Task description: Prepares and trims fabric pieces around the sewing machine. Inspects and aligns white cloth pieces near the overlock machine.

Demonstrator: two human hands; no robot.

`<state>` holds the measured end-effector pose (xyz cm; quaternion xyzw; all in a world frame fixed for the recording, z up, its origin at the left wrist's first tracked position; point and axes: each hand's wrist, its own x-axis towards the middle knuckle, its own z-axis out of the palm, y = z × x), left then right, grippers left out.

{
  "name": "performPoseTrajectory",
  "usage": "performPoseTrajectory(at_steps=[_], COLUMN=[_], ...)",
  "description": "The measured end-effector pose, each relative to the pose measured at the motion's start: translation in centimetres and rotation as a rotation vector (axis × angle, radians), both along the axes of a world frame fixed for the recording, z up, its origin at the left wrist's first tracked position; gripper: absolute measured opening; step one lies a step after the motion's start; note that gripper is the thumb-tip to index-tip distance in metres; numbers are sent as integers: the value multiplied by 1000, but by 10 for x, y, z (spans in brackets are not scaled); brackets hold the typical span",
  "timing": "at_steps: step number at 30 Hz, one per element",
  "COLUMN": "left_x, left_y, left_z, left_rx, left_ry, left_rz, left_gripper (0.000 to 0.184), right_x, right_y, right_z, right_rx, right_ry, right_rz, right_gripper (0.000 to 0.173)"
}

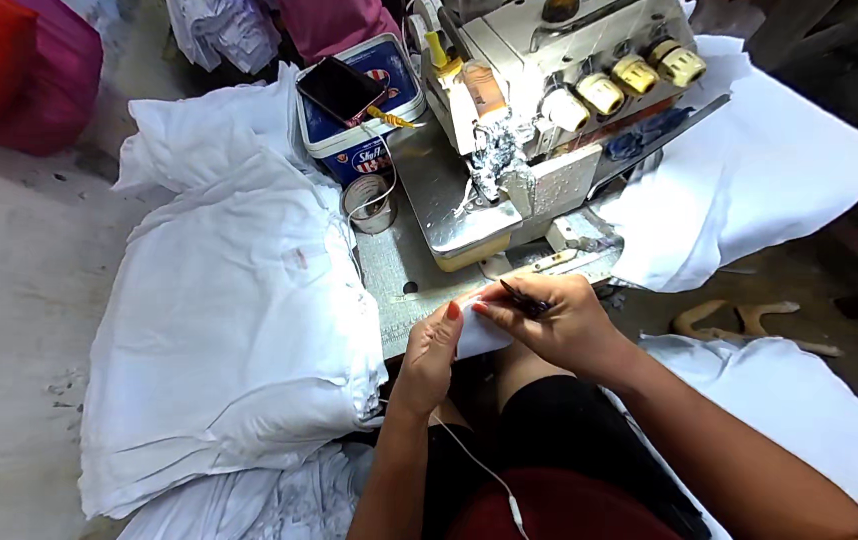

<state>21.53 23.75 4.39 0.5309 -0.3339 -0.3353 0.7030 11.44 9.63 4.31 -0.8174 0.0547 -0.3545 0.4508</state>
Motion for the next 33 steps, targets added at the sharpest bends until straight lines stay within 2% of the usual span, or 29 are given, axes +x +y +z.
performPoseTrajectory(at_steps=[3, 5, 7, 9, 12, 14, 16, 22, 28, 33], left_x=[7, 15, 26, 37, 53, 61, 63, 64, 69, 65], left_y=[-4, -6, -10, -18, -39, -56, -71, -94, -112, -110], left_z=[-3, 1, 11, 23, 36, 41, 46, 50, 52, 51], left_rx=[-29, 1, 92, 214, 354, 428, 512, 629, 691, 679], left_ry=[-132, -129, -122, -172, -482, -722, -845, -841, -852, -873], left_rz=[-14, -34, -92, -105, 32, 110, 136, 139, 179, 212], left_gripper=[22, 22, 16, 25, 42, 43, 42, 42, 43, 42], right_x=[5, 9, 13, 17, 25, 32, 39, 49, 57, 61], right_y=[3, 2, 0, 1, 1, -1, -4, -15, -25, -28], right_z=[-7, -11, -14, -15, -14, -16, -19, -21, -18, -19], right_rx=[68, 100, 138, 164, 270, 380, 476, 585, 574, 560], right_ry=[-30, -20, -41, -93, -114, -127, -155, -180, -166, -167], right_rz=[-83, -100, -79, -138, -288, -361, -408, -502, -544, -575], right_gripper=[15, 20, 16, 14, 9, 10, 13, 19, 20, 17])
